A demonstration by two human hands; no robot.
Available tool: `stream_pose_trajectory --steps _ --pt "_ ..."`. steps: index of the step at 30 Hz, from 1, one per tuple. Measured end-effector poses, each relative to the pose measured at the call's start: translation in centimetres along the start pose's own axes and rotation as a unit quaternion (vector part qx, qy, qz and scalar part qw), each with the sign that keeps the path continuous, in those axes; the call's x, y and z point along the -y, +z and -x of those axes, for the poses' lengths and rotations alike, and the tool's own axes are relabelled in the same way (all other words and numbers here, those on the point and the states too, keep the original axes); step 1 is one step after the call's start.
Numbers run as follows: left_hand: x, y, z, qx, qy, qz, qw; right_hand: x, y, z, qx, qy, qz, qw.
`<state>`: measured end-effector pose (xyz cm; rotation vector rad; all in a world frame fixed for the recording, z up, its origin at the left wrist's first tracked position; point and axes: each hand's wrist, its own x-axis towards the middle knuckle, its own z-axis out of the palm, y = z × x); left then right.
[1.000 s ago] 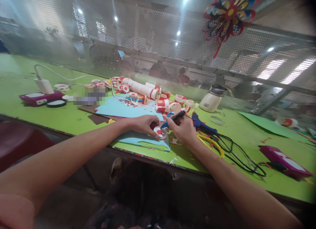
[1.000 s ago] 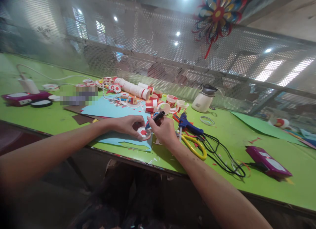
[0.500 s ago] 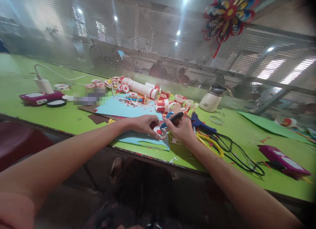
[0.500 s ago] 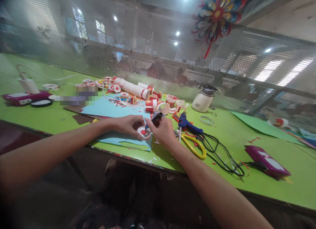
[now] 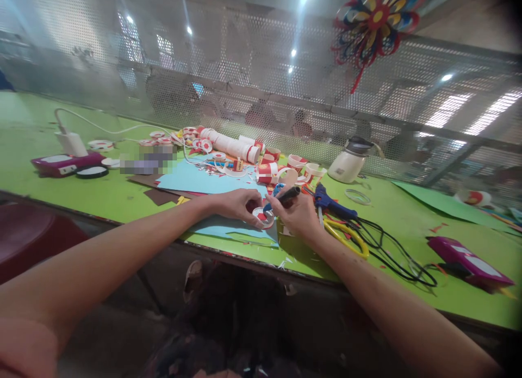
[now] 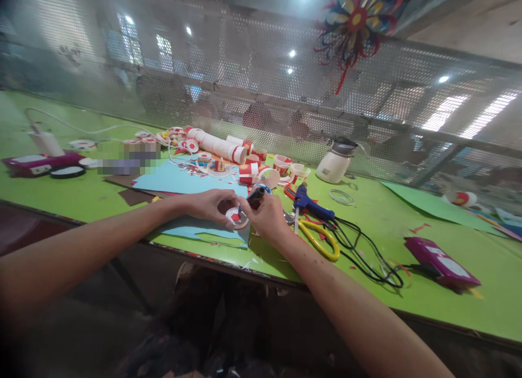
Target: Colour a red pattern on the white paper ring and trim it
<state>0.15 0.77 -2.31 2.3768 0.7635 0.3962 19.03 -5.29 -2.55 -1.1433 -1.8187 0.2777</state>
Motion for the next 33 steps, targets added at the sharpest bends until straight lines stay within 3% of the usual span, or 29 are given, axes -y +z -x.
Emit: stream_pose_trajectory --steps 9,20,33 --pt "-0.6 -0.2 0.3 0.011 -0.023 0.017 1.0 1.1 -0.5 -0.2 -0.099 0.041 -0.032 0.994" --pt "-0.3 -0.2 0.2 0.011 -0.015 0.007 1.0 0.4 -0.2 -0.2 -0.053 0.028 -0.029 0.998" --pt "-0.2 -0.1 0.1 0.007 -0.003 0.015 1.0 0.0 -0.2 -0.2 -0.041 0.029 -0.016 0.999"
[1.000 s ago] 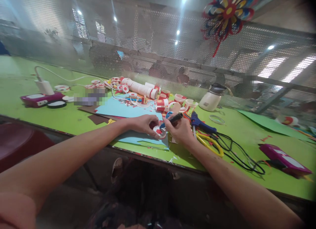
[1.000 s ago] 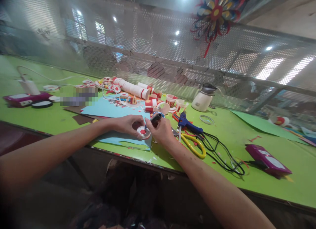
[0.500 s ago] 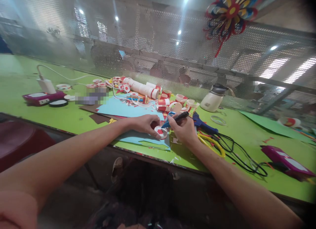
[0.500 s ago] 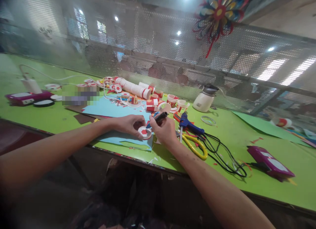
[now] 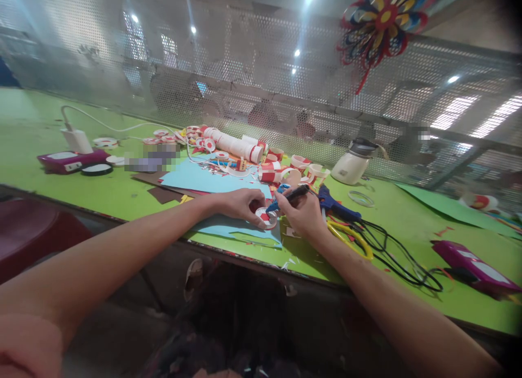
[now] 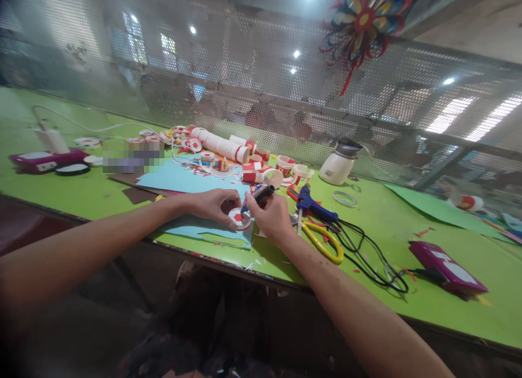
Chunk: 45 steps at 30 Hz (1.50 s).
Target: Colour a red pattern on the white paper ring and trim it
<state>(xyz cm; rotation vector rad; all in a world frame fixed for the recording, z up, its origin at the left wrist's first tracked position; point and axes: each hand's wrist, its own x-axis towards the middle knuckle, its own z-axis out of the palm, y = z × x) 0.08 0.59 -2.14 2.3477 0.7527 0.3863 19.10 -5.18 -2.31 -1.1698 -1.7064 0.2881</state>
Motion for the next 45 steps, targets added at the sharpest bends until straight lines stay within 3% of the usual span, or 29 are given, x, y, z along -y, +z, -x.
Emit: stream_pose_trajectory --steps 13,18,24,32,45 --pt "0.2 0.1 -0.1 -0.007 0.001 0.014 1.0 1.0 -0.2 -0.1 0.058 -0.005 0.03 0.998" --pt "0.1 0.1 -0.1 -0.015 0.005 -0.005 1.0 1.2 -0.4 0.0 0.089 -0.041 0.043 0.994" --pt "0.1 0.1 -0.1 -0.014 0.005 -0.013 1.0 0.7 -0.1 -0.1 0.059 -0.013 0.024 0.998" --pt "-0.2 -0.1 0.1 0.003 -0.015 -0.01 1.0 1.0 -0.5 -0.2 -0.07 0.002 -0.014 0.997" --pt "0.1 -0.1 0.0 0.002 -0.006 -0.008 1.0 0.3 0.1 0.0 0.015 0.006 -0.053 0.998"
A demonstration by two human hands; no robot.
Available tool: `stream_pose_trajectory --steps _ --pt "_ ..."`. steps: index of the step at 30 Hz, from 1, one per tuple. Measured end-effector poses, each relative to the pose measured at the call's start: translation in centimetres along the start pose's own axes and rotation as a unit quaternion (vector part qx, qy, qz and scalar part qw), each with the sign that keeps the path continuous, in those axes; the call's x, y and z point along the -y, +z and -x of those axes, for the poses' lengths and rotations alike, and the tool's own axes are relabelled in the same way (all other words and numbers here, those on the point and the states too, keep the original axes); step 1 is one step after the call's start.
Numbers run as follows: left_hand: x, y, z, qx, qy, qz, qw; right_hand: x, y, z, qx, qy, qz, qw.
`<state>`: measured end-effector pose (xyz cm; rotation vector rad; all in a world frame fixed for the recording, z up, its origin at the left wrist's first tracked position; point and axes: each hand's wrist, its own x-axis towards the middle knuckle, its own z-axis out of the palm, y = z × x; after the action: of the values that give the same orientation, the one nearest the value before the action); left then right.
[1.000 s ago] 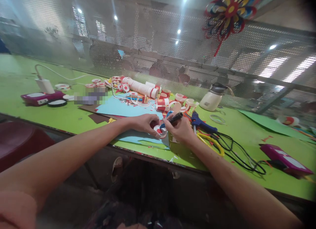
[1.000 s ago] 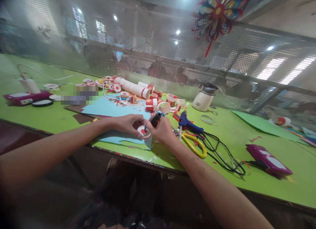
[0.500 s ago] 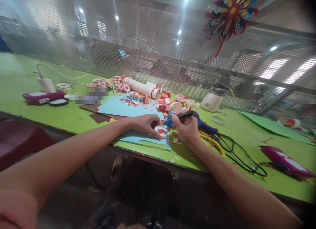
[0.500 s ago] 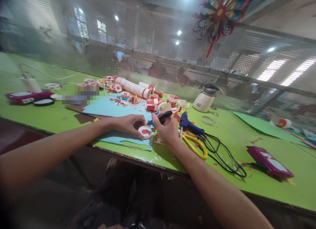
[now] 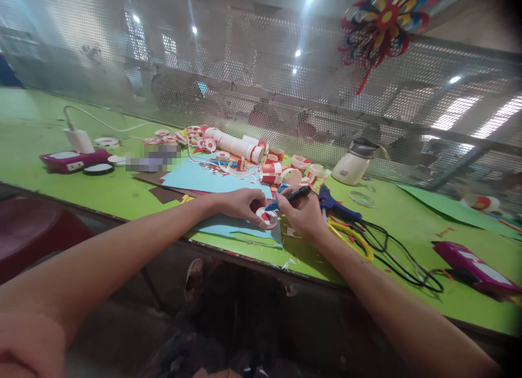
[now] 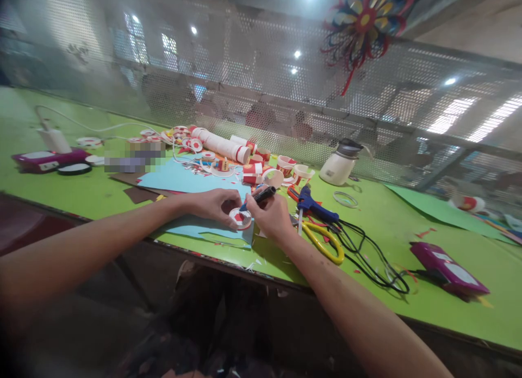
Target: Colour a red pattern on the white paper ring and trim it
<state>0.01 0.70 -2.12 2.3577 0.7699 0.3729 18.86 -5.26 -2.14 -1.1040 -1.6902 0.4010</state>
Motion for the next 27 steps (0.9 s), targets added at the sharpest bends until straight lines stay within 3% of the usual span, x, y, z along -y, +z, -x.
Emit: stream_pose_trajectory --steps 17,24,27 --pt "-0.08 -0.06 -0.01 0.004 -0.006 -0.001 1.0 -0.37 0.09 0.03 0.011 -0.004 0.006 1.0" --pt "-0.41 -0.13 0.13 0.007 -0.011 0.007 1.0 0.19 -0.35 -0.23 -0.048 0.014 0.013 0.999" --pt "-0.32 -0.08 0.12 0.002 -0.012 0.005 1.0 0.42 -0.44 -0.19 -0.034 0.014 0.022 0.999"
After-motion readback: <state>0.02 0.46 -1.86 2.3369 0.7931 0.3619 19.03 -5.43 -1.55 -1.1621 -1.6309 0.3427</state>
